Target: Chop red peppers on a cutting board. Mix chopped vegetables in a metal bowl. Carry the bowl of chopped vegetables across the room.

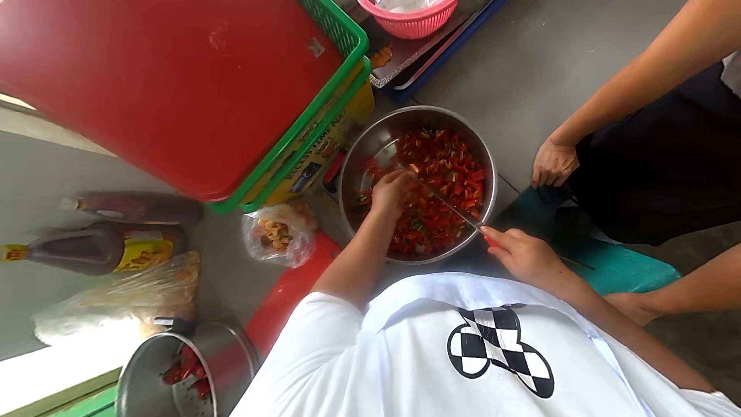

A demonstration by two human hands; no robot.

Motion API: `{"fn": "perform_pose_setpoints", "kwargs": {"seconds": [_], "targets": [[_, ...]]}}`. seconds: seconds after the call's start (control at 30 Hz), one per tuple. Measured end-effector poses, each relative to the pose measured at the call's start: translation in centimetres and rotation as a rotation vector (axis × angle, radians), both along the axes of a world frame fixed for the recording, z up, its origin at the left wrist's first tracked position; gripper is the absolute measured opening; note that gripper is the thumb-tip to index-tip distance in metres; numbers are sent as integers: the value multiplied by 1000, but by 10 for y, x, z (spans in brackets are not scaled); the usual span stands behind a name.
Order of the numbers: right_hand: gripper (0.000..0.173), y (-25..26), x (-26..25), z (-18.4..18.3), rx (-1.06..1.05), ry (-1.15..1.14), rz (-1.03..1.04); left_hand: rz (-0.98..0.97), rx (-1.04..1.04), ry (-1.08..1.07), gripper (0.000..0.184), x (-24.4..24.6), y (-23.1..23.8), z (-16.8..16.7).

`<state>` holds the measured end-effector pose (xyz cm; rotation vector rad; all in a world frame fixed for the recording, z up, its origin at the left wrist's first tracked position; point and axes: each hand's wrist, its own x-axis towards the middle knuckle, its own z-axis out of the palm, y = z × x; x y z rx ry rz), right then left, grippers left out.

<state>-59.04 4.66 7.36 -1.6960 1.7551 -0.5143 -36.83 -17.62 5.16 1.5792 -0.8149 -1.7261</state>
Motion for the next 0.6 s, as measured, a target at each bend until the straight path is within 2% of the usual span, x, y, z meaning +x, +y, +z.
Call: {"fn": "perform_pose_setpoints", "kwargs": {"seconds": [0.13,0.43,0.53,0.6], "targets": [[41,-4,0,3,6,-11,-42,-118,30,10,25,-3,7,10],[39,7,-4,1,-59,23,31,155,-21,49,36,-7,-3,-3],[39,10,-4,-3,-51,29,39,174,18,46,30,-10,2,-2],[39,7,-2,-3,-43,22,41,118,71,70,29,-9,8,-3]]}}
